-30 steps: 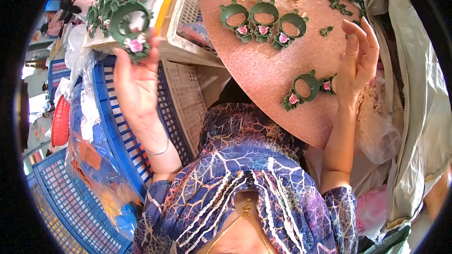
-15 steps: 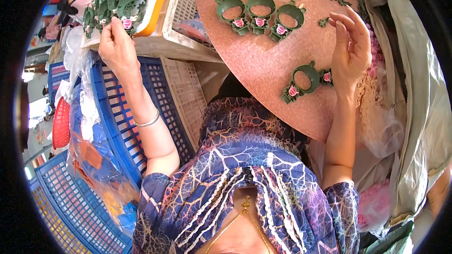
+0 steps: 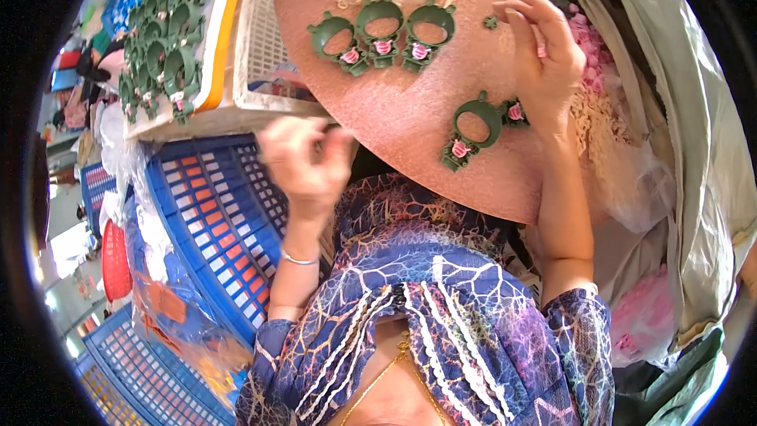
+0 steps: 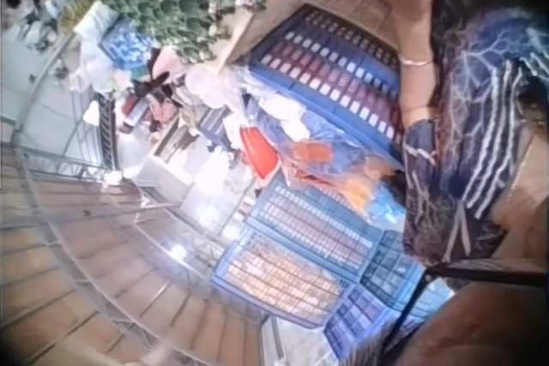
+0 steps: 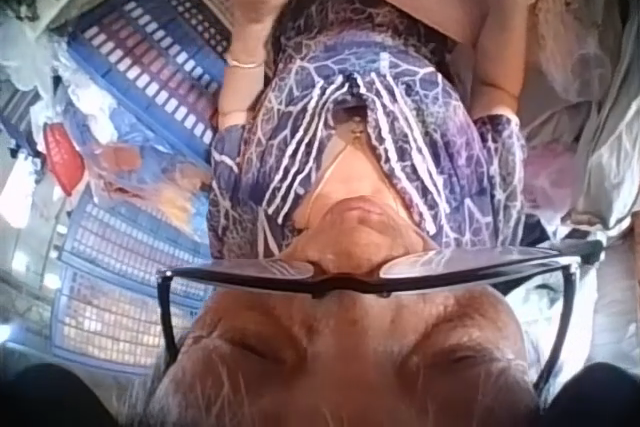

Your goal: Assembling small decorative floral rings by attaching colored plastic flowers and beads to a base.

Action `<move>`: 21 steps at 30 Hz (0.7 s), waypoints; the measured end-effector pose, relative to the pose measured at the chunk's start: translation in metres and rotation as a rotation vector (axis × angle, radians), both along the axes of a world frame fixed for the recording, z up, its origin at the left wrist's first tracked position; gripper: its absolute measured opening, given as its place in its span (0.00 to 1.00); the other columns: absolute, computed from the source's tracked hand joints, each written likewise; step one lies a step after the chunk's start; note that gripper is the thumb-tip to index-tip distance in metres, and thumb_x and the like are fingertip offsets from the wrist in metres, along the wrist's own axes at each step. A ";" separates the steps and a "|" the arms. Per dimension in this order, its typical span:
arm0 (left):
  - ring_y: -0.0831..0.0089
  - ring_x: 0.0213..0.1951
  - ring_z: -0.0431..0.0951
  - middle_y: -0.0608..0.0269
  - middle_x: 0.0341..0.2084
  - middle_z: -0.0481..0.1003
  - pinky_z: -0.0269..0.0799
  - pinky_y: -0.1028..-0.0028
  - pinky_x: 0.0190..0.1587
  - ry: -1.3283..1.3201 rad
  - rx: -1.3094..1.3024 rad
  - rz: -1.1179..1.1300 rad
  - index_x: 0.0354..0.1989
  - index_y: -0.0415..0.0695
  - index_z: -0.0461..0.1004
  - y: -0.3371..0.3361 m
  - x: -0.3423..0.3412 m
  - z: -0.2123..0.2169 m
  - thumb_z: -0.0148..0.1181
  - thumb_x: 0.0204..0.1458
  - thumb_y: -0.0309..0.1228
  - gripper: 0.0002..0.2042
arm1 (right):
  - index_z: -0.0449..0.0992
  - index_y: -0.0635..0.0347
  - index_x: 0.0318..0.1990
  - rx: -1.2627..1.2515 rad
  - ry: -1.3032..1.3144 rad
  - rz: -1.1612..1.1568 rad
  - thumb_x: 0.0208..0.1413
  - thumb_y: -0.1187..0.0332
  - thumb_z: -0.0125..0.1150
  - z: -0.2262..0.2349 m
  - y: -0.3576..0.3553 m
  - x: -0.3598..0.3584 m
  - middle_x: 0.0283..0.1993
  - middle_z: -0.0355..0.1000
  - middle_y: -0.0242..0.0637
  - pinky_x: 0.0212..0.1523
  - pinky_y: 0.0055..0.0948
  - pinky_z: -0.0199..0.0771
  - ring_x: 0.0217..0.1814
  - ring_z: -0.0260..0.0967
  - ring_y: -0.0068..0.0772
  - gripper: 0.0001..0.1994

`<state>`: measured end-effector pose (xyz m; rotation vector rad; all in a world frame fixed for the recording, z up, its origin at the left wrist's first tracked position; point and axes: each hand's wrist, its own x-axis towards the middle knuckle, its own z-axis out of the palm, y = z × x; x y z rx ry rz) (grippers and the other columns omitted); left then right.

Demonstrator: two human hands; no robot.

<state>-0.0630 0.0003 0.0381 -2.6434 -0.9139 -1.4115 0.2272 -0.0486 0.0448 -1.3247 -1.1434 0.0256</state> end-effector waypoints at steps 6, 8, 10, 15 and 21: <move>0.57 0.38 0.75 0.57 0.39 0.74 0.72 0.64 0.38 0.082 -0.306 -0.347 0.41 0.40 0.76 -0.046 0.050 -0.034 0.79 0.35 0.35 0.24 | 0.80 0.64 0.47 -0.023 -0.029 -0.014 0.60 0.80 0.60 -0.004 0.003 0.004 0.40 0.82 0.39 0.41 0.20 0.77 0.41 0.80 0.24 0.09; 0.56 0.41 0.75 0.56 0.40 0.74 0.70 0.62 0.44 0.101 -0.328 -0.381 0.44 0.39 0.75 -0.053 0.059 -0.032 0.80 0.33 0.38 0.29 | 0.79 0.65 0.49 -0.156 -0.064 -0.022 0.63 0.80 0.57 0.004 -0.001 0.003 0.41 0.81 0.37 0.47 0.21 0.77 0.44 0.78 0.23 0.10; 0.55 0.43 0.74 0.55 0.41 0.75 0.65 0.60 0.50 0.143 -0.388 -0.387 0.48 0.40 0.72 -0.058 0.067 -0.025 0.80 0.31 0.40 0.34 | 0.80 0.64 0.47 -0.188 -0.144 -0.025 0.61 0.80 0.59 0.005 -0.002 0.006 0.40 0.82 0.37 0.45 0.20 0.77 0.42 0.79 0.23 0.09; 0.57 0.41 0.74 0.55 0.36 0.74 0.61 0.60 0.48 0.122 -0.365 -0.279 0.44 0.42 0.69 -0.056 0.073 -0.038 0.74 0.39 0.31 0.24 | 0.81 0.59 0.47 -0.361 -0.286 -0.216 0.58 0.76 0.63 0.008 -0.007 0.012 0.38 0.82 0.38 0.38 0.20 0.77 0.36 0.80 0.25 0.10; 0.53 0.41 0.72 0.54 0.37 0.73 0.63 0.57 0.49 0.118 -0.358 -0.120 0.47 0.42 0.69 -0.038 0.065 -0.039 0.74 0.38 0.29 0.26 | 0.81 0.63 0.44 -0.377 -0.235 -0.285 0.58 0.73 0.62 -0.010 -0.009 0.040 0.39 0.81 0.45 0.39 0.33 0.78 0.39 0.81 0.42 0.09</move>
